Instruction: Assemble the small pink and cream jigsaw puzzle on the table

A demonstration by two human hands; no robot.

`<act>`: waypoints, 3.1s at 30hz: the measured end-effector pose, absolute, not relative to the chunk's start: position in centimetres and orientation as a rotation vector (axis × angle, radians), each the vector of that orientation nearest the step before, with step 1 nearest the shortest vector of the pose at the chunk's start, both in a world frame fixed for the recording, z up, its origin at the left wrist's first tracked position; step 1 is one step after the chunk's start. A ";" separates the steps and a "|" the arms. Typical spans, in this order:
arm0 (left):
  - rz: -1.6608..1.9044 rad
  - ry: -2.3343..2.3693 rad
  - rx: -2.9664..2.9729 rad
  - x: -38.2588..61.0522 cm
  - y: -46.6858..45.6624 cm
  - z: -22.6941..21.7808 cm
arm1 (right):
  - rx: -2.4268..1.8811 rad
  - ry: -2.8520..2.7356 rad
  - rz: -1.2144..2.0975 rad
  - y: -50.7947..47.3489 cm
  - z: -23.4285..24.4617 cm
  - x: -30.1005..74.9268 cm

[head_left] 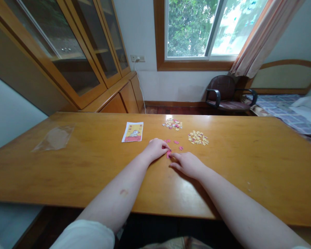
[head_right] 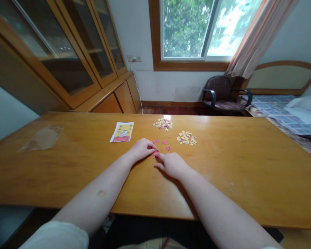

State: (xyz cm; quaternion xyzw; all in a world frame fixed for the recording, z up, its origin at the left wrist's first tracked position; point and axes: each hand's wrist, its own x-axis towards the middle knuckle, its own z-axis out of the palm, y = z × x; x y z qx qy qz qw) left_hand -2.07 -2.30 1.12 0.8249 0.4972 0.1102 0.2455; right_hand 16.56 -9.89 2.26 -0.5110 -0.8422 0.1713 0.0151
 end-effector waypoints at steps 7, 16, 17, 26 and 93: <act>0.306 1.366 2.341 -2.2 -2.2 1.0 | -1.577 -2.625 0.522 -9.9 2.4 16.6; 0.302 1.397 2.343 -2.1 -2.4 1.2 | -1.579 -2.629 0.521 -10.0 2.4 16.6; 0.309 1.400 2.339 -2.1 -2.4 1.2 | -1.578 -2.631 0.518 -9.9 2.4 16.6; 0.624 1.706 2.125 -3.4 -1.5 0.9 | -1.584 -2.663 0.477 -9.9 2.1 16.6; 0.462 1.049 1.602 -1.8 -3.6 2.5 | -1.609 -2.387 0.237 -9.1 1.1 17.8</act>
